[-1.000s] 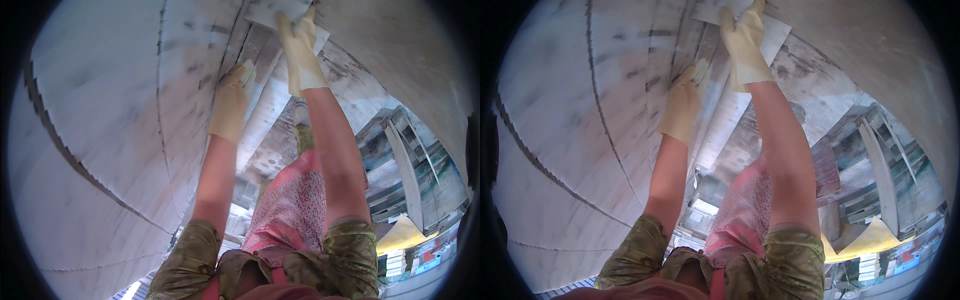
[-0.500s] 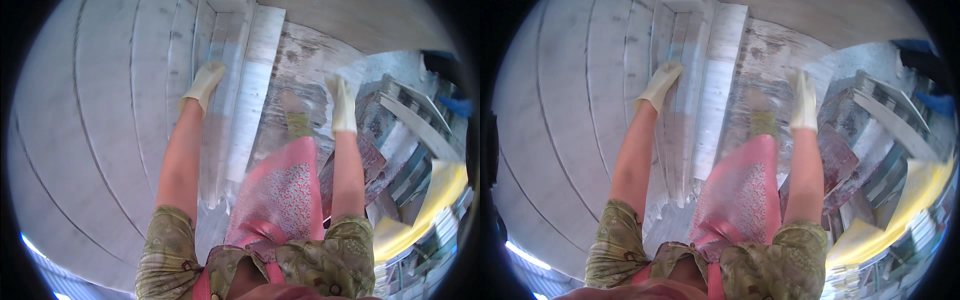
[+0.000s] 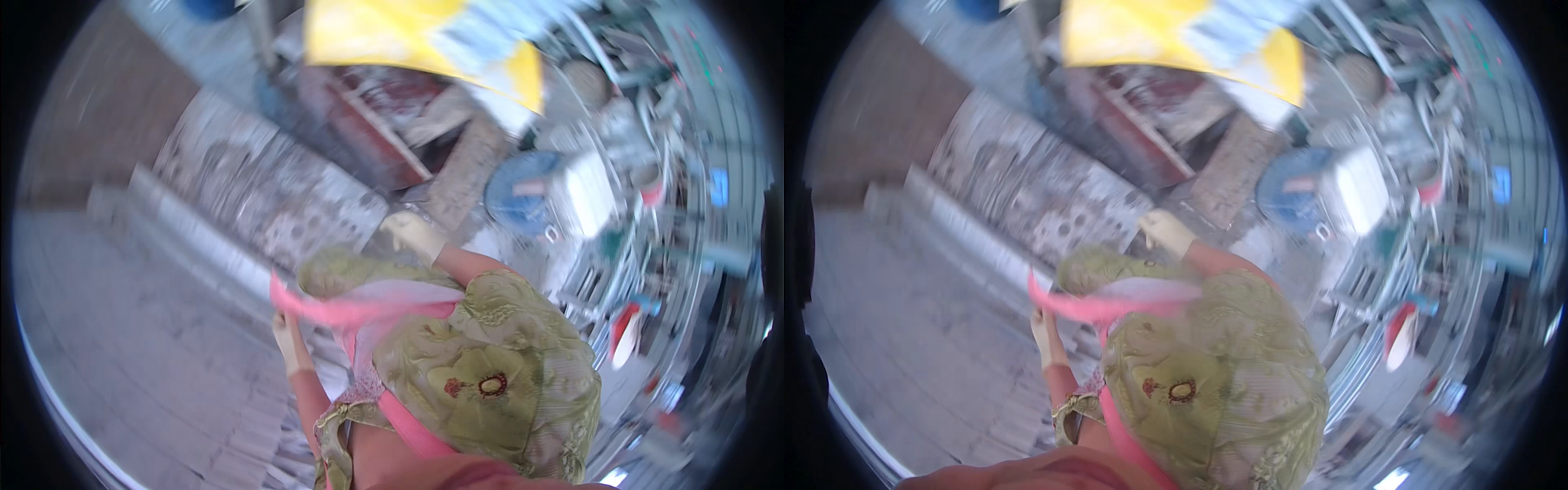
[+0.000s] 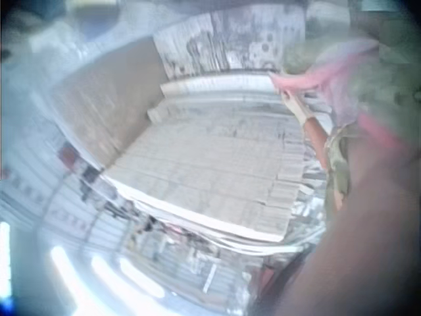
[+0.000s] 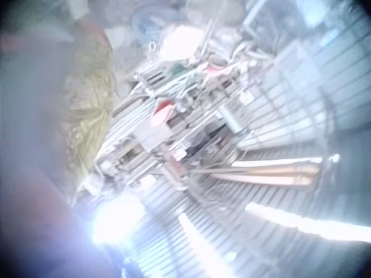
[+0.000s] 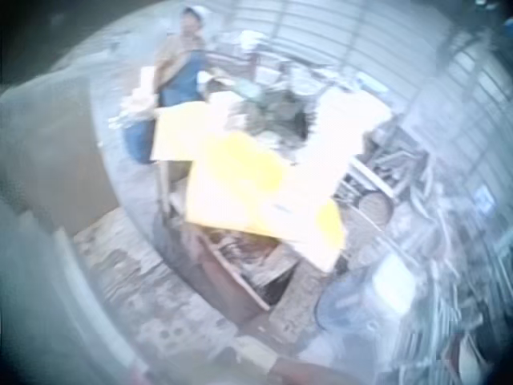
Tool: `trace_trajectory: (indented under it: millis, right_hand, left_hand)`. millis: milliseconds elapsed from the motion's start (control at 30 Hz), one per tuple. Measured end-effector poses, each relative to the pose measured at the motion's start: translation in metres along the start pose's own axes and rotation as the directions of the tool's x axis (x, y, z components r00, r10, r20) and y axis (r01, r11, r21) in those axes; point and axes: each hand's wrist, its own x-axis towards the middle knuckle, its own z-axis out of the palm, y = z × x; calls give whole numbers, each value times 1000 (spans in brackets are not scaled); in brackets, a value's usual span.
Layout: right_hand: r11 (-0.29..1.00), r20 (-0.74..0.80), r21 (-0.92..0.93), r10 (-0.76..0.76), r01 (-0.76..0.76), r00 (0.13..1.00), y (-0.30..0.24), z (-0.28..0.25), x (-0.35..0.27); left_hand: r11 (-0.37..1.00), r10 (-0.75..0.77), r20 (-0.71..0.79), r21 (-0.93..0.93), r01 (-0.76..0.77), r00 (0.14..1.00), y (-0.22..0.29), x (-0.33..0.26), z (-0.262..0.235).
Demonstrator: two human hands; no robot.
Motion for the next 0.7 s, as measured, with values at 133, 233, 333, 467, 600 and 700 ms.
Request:
trace_trajectory:
  millis: [133, 233, 333, 467, 600, 700]
  right_hand:
    - [986, -46, -166, 10, -18, 999, 25, -53, -46]
    - [959, -118, -254, -162, 128, 980, 49, -101, -91]
    - [987, -292, -50, 135, -156, 947, 81, -169, -129]
    - [957, -602, -192, 60, -217, 796, 131, -298, -127]
    - [986, -764, 150, 67, 77, 641, 145, -506, -75]
    - [825, -757, -544, -405, -152, 513, 101, -724, -23]
  left_hand:
    - [963, 201, 344, 105, -250, 917, 2, 1, 61]
    - [999, -3, 491, -40, 26, 871, 44, -31, 116]
    - [1000, -5, 650, -16, 20, 760, 104, -62, 194]
    - [999, -21, 787, 0, 34, 616, 160, -97, 314]
    - [996, 27, 897, 13, -89, 442, 212, -115, 437]
    - [968, 114, 938, -31, -248, 328, 268, -125, 570]
